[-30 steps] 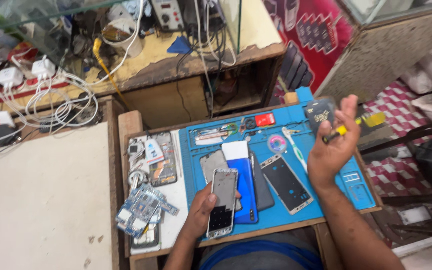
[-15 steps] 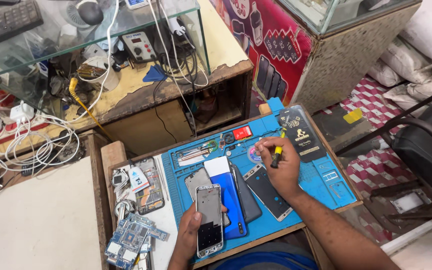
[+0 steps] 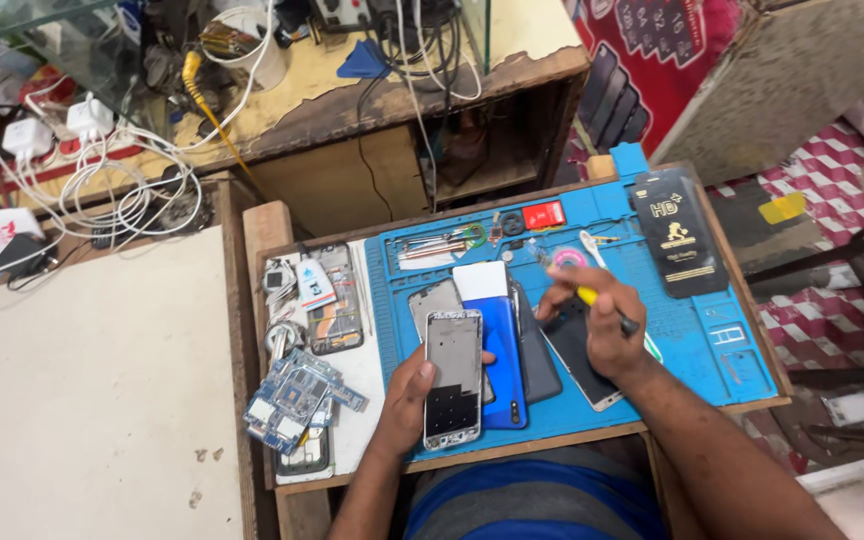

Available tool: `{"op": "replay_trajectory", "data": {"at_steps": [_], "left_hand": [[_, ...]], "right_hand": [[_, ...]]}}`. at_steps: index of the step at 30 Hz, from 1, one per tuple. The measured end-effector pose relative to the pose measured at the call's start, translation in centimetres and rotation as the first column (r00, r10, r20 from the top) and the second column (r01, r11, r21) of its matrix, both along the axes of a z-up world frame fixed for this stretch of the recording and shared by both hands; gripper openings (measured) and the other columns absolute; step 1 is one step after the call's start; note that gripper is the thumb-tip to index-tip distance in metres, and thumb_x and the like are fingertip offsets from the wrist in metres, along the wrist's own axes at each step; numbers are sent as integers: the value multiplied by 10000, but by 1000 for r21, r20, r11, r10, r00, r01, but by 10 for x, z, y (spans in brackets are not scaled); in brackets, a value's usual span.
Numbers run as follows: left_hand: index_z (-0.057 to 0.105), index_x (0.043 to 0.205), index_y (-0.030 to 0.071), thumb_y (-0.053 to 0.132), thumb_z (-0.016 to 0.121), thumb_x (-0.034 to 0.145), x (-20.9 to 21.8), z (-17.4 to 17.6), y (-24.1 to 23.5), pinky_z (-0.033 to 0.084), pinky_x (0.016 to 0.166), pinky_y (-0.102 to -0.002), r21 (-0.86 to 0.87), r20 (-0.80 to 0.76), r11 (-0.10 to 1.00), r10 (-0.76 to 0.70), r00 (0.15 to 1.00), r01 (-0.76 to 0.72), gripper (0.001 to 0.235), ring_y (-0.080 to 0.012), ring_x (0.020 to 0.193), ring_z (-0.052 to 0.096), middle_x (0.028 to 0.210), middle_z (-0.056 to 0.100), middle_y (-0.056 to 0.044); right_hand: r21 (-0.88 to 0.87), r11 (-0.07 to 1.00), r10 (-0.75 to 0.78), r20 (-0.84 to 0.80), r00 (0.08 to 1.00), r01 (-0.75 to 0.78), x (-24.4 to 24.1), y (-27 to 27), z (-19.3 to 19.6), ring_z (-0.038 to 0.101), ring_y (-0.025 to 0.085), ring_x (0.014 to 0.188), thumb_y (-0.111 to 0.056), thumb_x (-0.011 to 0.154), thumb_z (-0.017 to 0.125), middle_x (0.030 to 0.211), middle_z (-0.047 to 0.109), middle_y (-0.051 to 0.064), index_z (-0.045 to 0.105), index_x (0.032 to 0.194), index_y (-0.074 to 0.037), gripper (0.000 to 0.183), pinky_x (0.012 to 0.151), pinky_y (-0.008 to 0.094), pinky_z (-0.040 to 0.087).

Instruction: The person works at a cluttered electronics repair bench, handling several disassembled smartphones and circuit boards. They use a yellow screwdriver to unscrew components from a white phone chassis, then set the screwdriver down and continue manipulating the phone parts.

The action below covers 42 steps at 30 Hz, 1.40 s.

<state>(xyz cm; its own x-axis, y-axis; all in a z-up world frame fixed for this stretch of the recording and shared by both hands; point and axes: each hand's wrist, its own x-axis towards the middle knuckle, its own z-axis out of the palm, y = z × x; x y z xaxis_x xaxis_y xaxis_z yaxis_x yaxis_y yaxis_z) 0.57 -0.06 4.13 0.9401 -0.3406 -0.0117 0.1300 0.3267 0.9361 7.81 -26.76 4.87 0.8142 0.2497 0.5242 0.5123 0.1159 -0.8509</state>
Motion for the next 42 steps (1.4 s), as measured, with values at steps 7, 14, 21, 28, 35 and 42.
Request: {"op": "replay_trajectory", "data": {"at_steps": [7, 14, 21, 28, 35, 42], "left_hand": [[473, 1425, -60, 472, 462, 1012, 0, 1, -1, 629, 828, -388, -130, -113, 991, 29, 993, -43, 673, -284, 953, 738, 1235, 697, -249], [482, 1434, -73, 435, 439, 1054, -1, -3, 1, 623, 903, -387, -107, -93, 992, 50, 994, -60, 636, -273, 1050, 734, 1256, 702, -242], [490, 1420, -55, 418, 419, 1051, 1, -10, 1, 629, 888, -395, -78, -94, 995, 60, 994, -68, 605, -278, 1046, 739, 1211, 716, -233], [528, 1398, -50, 331, 456, 1069, 0, -29, 2, 551, 1001, -360, -58, -66, 994, 92, 994, -96, 509, -235, 1140, 689, 1245, 706, -182], [565, 1370, -45, 247, 548, 1058, 0, -40, 2, 543, 997, -327, 38, 4, 991, 129, 992, -129, 428, -193, 1139, 679, 1232, 715, -148], [610, 1325, -23, 303, 574, 1055, -1, -40, 1, 551, 937, -302, 109, 43, 977, 178, 983, -181, 425, -160, 1071, 677, 1173, 727, -122]], "right_hand": [[-156, 978, 151, 55, 987, -141, -6, 13, 12, 772, 223, 836, -353, 1124, 481, 908, 763, 142, 702, 1181, 18, 436, 761, 332, 635], [-202, 960, 172, -130, 976, -196, -19, 24, 27, 745, 240, 931, -211, 1005, 571, 1054, 763, 161, 575, 1318, 59, 414, 876, 342, 590], [-253, 959, 135, 12, 991, -127, -15, 26, 17, 752, 204, 851, -163, 1003, 661, 894, 753, 104, 647, 1002, -38, 126, 769, 327, 596], [-434, 900, 75, 245, 967, 41, -14, 29, 20, 720, 238, 813, -154, 937, 620, 889, 708, 134, 664, 1050, 5, 200, 709, 343, 575], [-422, 906, 136, 356, 924, 30, -11, 41, 33, 748, 256, 838, -49, 890, 692, 949, 744, 141, 681, 1046, 26, 173, 726, 352, 606], [-447, 892, 137, 415, 899, 71, -10, 43, 38, 740, 255, 858, -11, 823, 794, 956, 737, 116, 683, 1006, -10, 214, 735, 350, 594]]}}
